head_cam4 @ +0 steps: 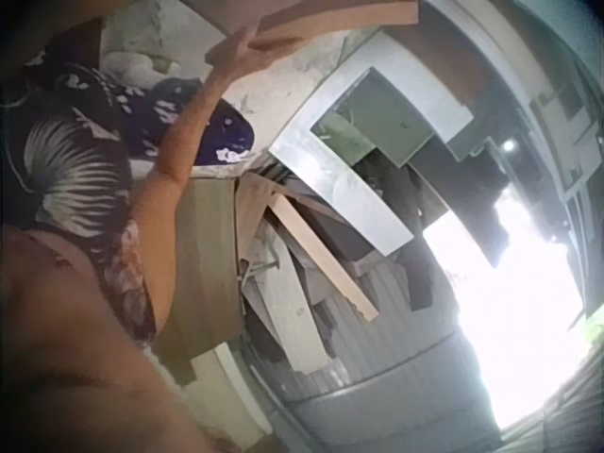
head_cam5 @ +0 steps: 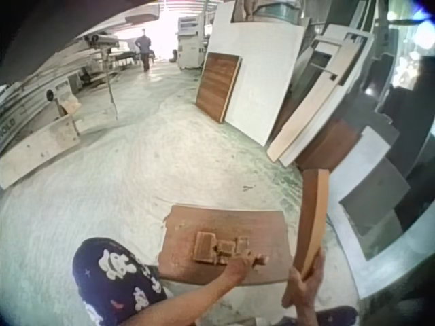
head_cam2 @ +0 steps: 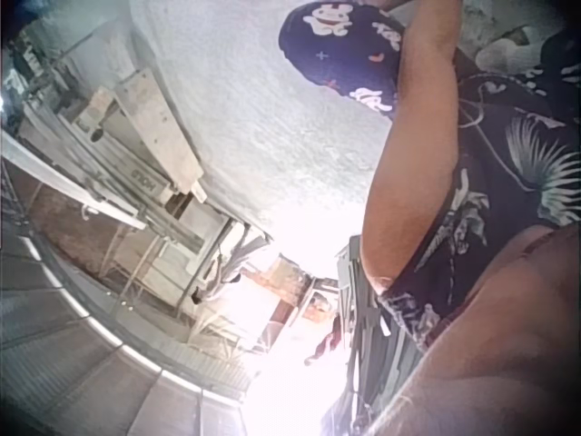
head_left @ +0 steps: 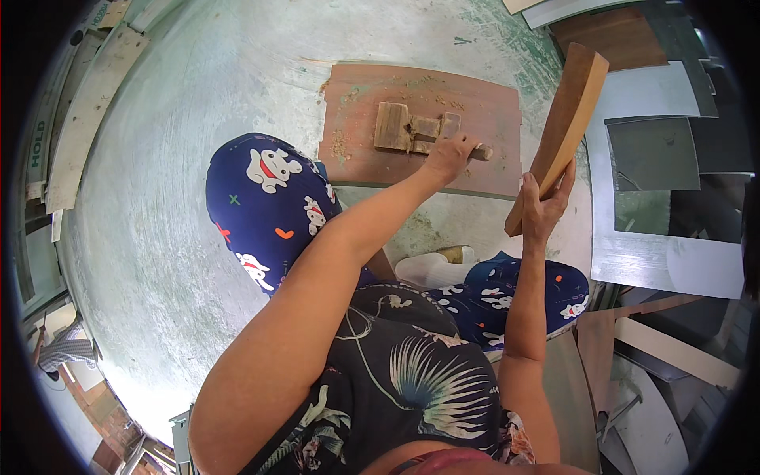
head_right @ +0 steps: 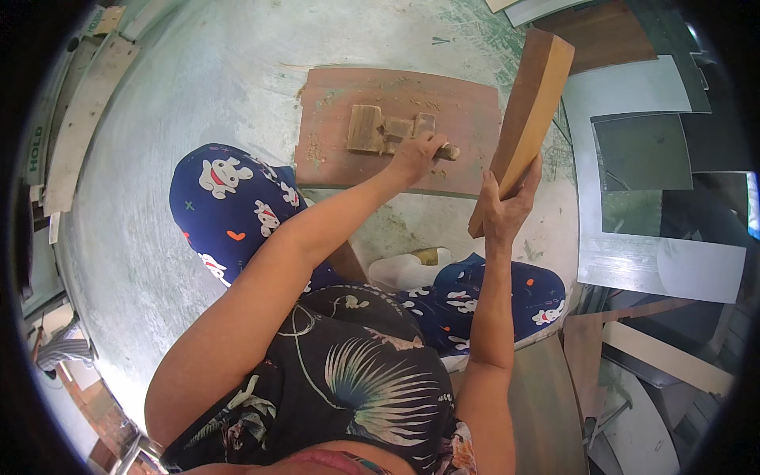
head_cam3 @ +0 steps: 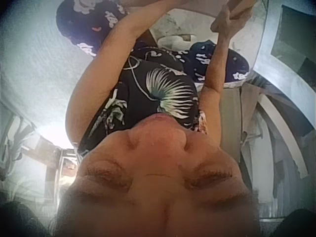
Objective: The recorder uses a chisel and mallet to carve out or refine holes in a piece of wood, then inspects a larger wooden panel.
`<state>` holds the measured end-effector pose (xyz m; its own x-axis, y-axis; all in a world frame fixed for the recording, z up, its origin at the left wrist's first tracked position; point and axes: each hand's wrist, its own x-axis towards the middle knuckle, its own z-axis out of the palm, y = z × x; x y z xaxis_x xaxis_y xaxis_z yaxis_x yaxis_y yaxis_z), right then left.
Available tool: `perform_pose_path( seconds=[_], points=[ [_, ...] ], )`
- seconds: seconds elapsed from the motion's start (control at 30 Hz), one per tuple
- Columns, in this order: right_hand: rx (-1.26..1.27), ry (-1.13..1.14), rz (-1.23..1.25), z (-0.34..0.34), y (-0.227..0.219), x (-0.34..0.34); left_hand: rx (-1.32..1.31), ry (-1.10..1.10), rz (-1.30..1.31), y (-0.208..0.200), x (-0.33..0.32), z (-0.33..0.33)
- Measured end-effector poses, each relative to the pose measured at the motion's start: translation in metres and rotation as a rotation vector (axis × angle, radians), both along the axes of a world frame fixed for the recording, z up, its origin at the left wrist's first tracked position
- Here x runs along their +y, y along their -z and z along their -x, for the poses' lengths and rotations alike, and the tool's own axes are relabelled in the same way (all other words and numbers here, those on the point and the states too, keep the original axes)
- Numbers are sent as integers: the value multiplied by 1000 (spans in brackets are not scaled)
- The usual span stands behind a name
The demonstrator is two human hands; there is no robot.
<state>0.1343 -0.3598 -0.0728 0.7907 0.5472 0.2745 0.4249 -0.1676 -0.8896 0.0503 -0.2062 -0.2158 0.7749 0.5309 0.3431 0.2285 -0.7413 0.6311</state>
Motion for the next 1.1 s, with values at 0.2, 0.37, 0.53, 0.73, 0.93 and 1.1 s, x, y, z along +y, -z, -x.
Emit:
perform_pose_path(
  seconds=[0.2, 0.37, 0.53, 0.73, 0.93, 1.1],
  points=[
    [-24, 3, -11, 4, -6, -6, 46, 10, 53, -6, 2, -2],
    [-61, 53, -65, 13, -6, -17, 42, 26, 50, -5, 3, -5],
    [14, 147, -122, 49, 31, -19, 33, 10, 51, 0, 6, -9],
    [223, -5, 397, 53, 54, -23, 49, 7, -107, 19, 7, -4],
    [145, 85, 190, 47, 47, -14, 9, -67, -76, 18, 16, -8],
    [218, 27, 124, 50, 50, -8, 69, -37, -89, 5, 15, 3]
  ],
)
